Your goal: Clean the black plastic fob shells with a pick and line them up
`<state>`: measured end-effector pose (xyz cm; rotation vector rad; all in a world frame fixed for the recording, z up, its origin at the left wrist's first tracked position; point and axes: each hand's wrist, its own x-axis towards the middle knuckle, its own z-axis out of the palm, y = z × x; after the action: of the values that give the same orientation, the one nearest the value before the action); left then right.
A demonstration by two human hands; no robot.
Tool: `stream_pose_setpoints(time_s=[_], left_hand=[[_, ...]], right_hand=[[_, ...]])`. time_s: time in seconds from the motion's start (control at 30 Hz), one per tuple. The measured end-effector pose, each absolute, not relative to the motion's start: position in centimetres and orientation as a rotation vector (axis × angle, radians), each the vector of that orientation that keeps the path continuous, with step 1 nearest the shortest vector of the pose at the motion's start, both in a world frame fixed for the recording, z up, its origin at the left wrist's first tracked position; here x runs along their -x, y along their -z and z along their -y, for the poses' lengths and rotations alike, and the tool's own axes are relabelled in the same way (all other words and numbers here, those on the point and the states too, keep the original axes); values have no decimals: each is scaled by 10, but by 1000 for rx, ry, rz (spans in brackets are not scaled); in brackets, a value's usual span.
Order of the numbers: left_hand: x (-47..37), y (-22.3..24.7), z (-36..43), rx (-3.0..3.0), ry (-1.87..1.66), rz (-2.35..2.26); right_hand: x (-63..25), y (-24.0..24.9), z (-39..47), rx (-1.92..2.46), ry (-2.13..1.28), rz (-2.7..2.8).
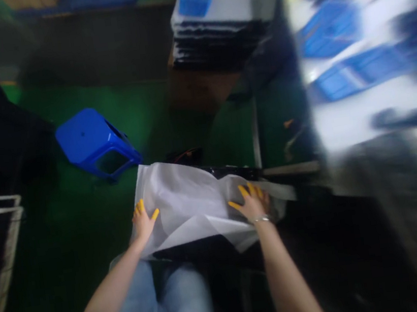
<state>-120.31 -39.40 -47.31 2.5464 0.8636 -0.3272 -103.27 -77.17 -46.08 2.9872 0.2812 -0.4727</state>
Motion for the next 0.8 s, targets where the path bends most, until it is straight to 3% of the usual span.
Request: stream_pose_setpoints(time_s=[0.3,0.57,0.8], left_hand=[[1213,487,376,-2288,331,-937],[1218,486,372,-2373,164,-655],[1222,497,375,-2374,72,-602]], right_hand=[[1048,472,770,-3095,533,-32],[1050,483,807,-2992,945,-139],[1048,486,807,-2957,719,-57]])
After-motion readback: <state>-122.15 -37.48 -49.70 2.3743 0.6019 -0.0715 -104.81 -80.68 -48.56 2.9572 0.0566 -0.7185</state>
